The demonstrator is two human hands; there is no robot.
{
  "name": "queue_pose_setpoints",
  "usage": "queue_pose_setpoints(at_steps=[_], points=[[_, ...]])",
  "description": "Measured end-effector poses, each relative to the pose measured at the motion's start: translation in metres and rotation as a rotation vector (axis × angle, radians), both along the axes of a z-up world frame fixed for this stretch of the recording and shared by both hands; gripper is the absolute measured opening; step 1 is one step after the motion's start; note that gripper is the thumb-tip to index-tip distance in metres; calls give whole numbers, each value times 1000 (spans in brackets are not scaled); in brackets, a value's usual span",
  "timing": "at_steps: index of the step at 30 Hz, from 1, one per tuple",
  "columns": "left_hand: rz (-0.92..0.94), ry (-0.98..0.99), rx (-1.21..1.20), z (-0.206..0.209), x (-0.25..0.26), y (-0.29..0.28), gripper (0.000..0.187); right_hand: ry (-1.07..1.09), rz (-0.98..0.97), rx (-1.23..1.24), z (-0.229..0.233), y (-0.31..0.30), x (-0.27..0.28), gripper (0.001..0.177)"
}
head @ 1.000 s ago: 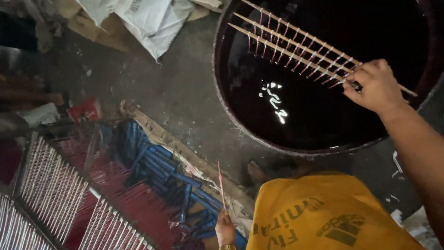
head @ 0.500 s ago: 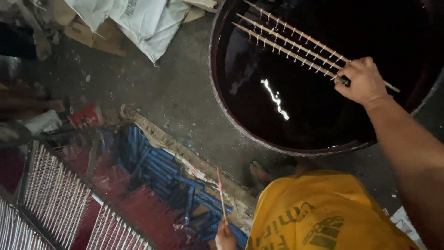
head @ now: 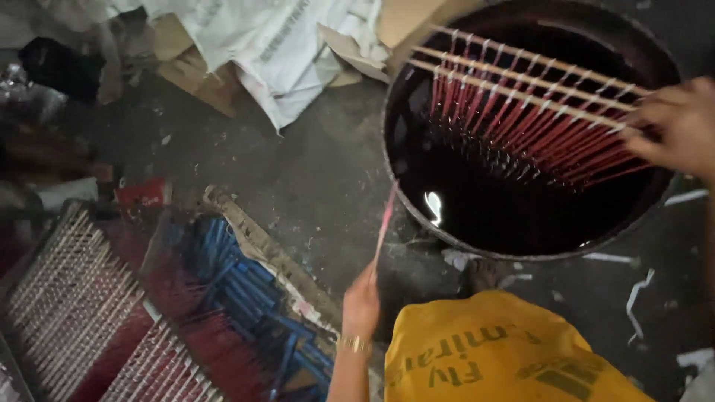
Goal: Dipping multiple frames of wicks into a vat of dark liquid and arranging them on a drying rack in a workshop.
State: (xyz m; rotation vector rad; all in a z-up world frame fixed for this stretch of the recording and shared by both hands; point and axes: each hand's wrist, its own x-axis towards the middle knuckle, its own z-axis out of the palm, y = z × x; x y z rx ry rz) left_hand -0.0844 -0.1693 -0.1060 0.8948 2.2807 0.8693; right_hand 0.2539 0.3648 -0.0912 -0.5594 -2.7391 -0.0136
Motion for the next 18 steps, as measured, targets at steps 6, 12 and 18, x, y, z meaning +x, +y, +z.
queue_pose_setpoints(at_steps=[6, 12, 18], points=[[-180, 286, 26, 64, -9, 133, 50, 120, -16, -203, 41, 25, 16, 23], [-153, 363, 77, 101, 16, 197, 43, -27, -83, -12, 64, 30, 21, 20], [-114, 491, 21, 77, 28, 204, 41, -18, -24, 120, 41, 43, 27, 24]])
